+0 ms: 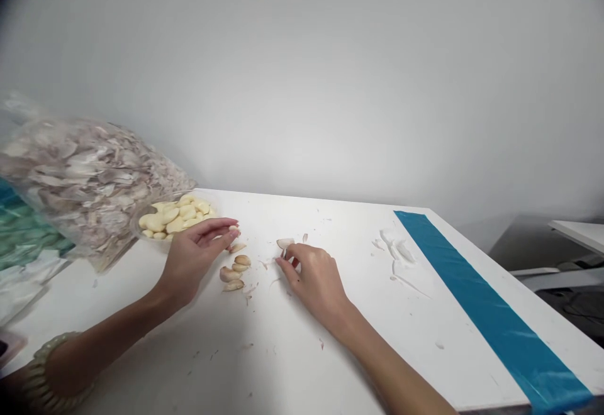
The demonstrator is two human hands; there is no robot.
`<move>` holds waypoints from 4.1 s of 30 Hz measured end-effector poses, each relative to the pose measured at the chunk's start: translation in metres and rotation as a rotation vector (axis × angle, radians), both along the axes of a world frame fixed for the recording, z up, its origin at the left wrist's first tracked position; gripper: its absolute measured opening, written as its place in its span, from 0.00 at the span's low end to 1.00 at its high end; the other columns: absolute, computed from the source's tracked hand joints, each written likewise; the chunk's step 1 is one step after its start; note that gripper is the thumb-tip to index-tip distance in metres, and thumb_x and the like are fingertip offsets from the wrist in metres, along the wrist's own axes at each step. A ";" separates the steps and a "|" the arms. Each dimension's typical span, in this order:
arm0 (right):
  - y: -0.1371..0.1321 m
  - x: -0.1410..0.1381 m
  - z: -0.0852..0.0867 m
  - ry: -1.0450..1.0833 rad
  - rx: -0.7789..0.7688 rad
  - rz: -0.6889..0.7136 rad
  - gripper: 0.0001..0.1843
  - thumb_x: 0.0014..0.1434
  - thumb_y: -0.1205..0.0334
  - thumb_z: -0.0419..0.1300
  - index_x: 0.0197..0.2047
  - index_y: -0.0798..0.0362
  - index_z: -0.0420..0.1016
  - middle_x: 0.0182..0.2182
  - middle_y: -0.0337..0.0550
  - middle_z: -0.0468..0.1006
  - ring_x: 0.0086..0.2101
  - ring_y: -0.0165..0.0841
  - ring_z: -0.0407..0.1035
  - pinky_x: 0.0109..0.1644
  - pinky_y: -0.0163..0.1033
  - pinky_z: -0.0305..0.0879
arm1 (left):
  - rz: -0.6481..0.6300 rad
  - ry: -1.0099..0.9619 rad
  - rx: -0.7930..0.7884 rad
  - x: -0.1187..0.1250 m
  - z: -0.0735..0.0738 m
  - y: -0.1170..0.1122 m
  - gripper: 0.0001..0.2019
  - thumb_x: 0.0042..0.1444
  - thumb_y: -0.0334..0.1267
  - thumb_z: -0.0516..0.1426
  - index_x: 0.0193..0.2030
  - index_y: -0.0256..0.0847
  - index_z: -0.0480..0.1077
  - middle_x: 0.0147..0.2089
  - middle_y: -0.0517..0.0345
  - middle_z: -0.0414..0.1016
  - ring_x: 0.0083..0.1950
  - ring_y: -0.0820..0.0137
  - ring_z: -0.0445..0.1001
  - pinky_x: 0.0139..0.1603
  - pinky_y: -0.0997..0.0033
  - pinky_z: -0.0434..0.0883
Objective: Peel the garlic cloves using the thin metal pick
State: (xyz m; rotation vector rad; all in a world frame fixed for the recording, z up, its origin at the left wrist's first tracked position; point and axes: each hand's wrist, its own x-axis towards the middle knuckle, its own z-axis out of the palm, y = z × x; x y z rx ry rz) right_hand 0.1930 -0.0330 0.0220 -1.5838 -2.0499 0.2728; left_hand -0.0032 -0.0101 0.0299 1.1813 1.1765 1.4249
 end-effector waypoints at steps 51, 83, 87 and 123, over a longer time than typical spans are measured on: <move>0.006 -0.007 0.002 1.134 -0.516 0.089 0.14 0.48 0.54 0.67 0.29 0.57 0.73 0.23 0.39 0.73 0.24 0.26 0.67 0.32 0.36 0.67 | -0.185 0.881 0.853 0.003 -0.038 0.000 0.04 0.55 0.30 0.57 0.35 0.38 0.74 0.30 0.60 0.78 0.31 0.72 0.72 0.33 0.71 0.69; 0.011 0.002 0.005 0.975 -0.255 -0.056 0.19 0.50 0.47 0.64 0.27 0.56 0.71 0.21 0.39 0.71 0.21 0.27 0.61 0.26 0.36 0.57 | -0.293 0.952 0.779 -0.003 -0.034 0.004 0.10 0.59 0.29 0.51 0.39 0.38 0.74 0.39 0.54 0.77 0.41 0.69 0.71 0.39 0.68 0.71; 0.013 0.004 0.004 1.019 -0.184 -0.086 0.17 0.55 0.47 0.59 0.30 0.55 0.71 0.23 0.39 0.71 0.23 0.27 0.62 0.27 0.35 0.58 | -0.160 0.891 0.805 -0.008 -0.031 0.009 0.08 0.54 0.35 0.58 0.25 0.37 0.72 0.34 0.54 0.77 0.38 0.69 0.72 0.37 0.68 0.71; 0.027 0.018 -0.028 0.090 -0.032 0.104 0.12 0.62 0.58 0.49 0.41 0.49 0.73 0.35 0.46 0.75 0.39 0.42 0.65 0.42 0.48 0.62 | -0.313 0.928 0.597 -0.002 -0.037 0.001 0.11 0.56 0.27 0.52 0.34 0.42 0.75 0.35 0.58 0.78 0.40 0.69 0.72 0.41 0.67 0.72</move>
